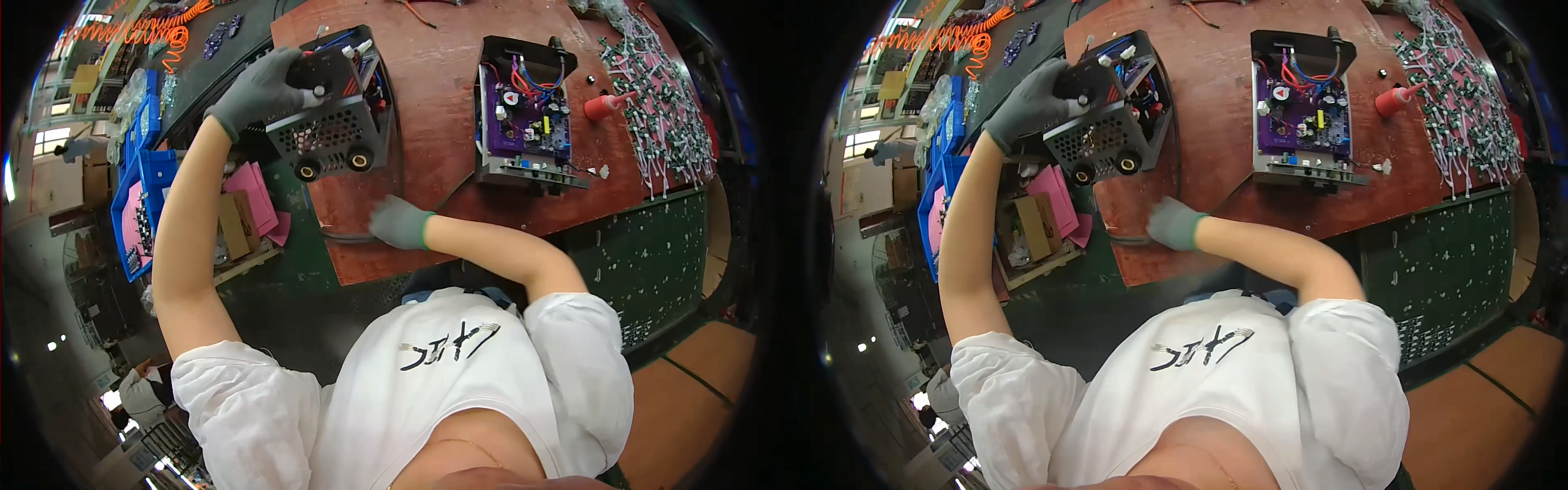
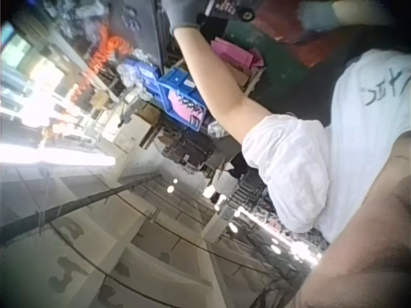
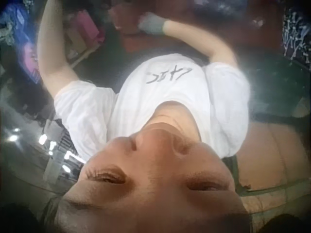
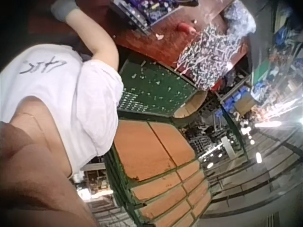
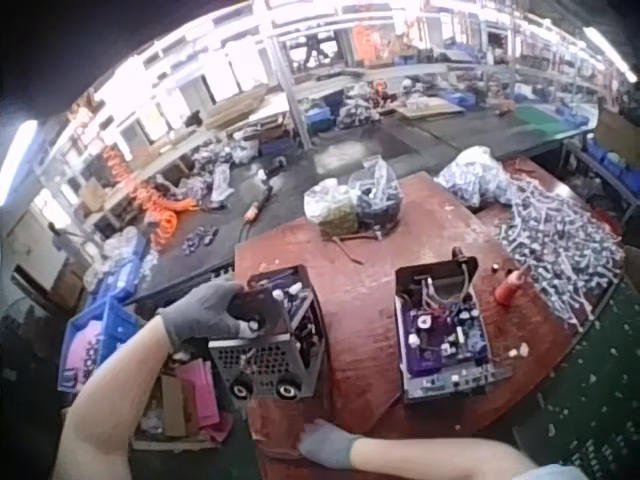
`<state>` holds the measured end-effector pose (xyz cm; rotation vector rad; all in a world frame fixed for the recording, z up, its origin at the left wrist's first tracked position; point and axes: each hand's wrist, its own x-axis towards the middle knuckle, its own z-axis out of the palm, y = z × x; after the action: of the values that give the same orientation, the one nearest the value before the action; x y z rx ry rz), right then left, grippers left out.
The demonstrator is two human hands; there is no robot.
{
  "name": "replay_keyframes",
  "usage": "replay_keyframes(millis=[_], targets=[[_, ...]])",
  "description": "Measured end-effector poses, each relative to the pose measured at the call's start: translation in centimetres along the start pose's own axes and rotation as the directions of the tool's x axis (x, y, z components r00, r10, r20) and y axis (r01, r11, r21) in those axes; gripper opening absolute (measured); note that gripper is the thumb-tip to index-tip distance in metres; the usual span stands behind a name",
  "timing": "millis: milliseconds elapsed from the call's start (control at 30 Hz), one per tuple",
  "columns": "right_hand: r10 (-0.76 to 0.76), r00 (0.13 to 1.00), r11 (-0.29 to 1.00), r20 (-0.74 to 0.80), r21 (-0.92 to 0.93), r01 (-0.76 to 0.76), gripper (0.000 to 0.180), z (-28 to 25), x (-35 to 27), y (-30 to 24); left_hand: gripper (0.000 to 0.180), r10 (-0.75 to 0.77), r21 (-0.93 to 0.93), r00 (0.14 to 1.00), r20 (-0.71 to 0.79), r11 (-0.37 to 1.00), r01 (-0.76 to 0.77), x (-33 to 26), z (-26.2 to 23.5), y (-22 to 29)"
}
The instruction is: The person assembles electronic devices on a workbench. They open the casing of two black units, connect internal wires, and use a screwdriver to secure components. A coworker performs similar assembly tasks nearby.
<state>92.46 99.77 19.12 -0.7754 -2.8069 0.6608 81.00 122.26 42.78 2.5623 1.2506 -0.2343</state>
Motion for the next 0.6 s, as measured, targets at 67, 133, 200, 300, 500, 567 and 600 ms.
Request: replay_keyframes(millis=[67, 133, 200, 300, 500, 567, 600], targets=[[-0.098, 0.995, 0.992, 0.031, -0.074, 0.1, 0.012, -1.4, -6.7, 0.6, 0.053, 0.028, 0.054, 0.995, -0.094, 0.998, -0.023, -2.1, 0.7, 1.4], [-0.111, 0.99, 0.989, 0.087, -0.092, 0.119, 0.012, -3.7, -12.5, 1.2, 0.049, 0.041, 0.119, 0.988, -0.147, 0.993, -0.023, -4.3, 1.6, 3.4], [-0.117, 0.991, 0.984, 0.071, -0.127, 0.125, 0.01, -4.7, -16.9, 1.6, 0.047, 0.067, 0.189, 0.978, -0.198, 0.982, -0.029, -7.0, 3.6, 5.2], [-0.056, 0.995, 0.983, 0.079, -0.171, 0.069, 0.011, -4.8, -20.4, 1.2, 0.044, -0.012, 0.28, 0.982, -0.189, 0.958, 0.066, -10.9, 8.8, 8.7], [-0.006, 0.97, 0.98, -0.242, -0.196, -0.042, 0.024, 2.1, -19.9, -1.3, 0.046, -0.165, 0.237, 0.906, -0.39, 0.933, 0.273, -13.4, 14.8, 14.6], [-0.029, 0.971, 0.984, -0.238, -0.179, -0.015, 0.03, 3.3, -19.8, -1.3, 0.043, -0.217, 0.233, 0.89, -0.4, 0.916, 0.328, -13.7, 14.8, 15.8], [-0.043, 0.971, 0.986, -0.236, -0.167, 0.003, 0.034, 2.8, -19.8, -1.6, 0.041, -0.248, 0.231, 0.881, -0.403, 0.904, 0.36, -14.1, 14.8, 16.0]])
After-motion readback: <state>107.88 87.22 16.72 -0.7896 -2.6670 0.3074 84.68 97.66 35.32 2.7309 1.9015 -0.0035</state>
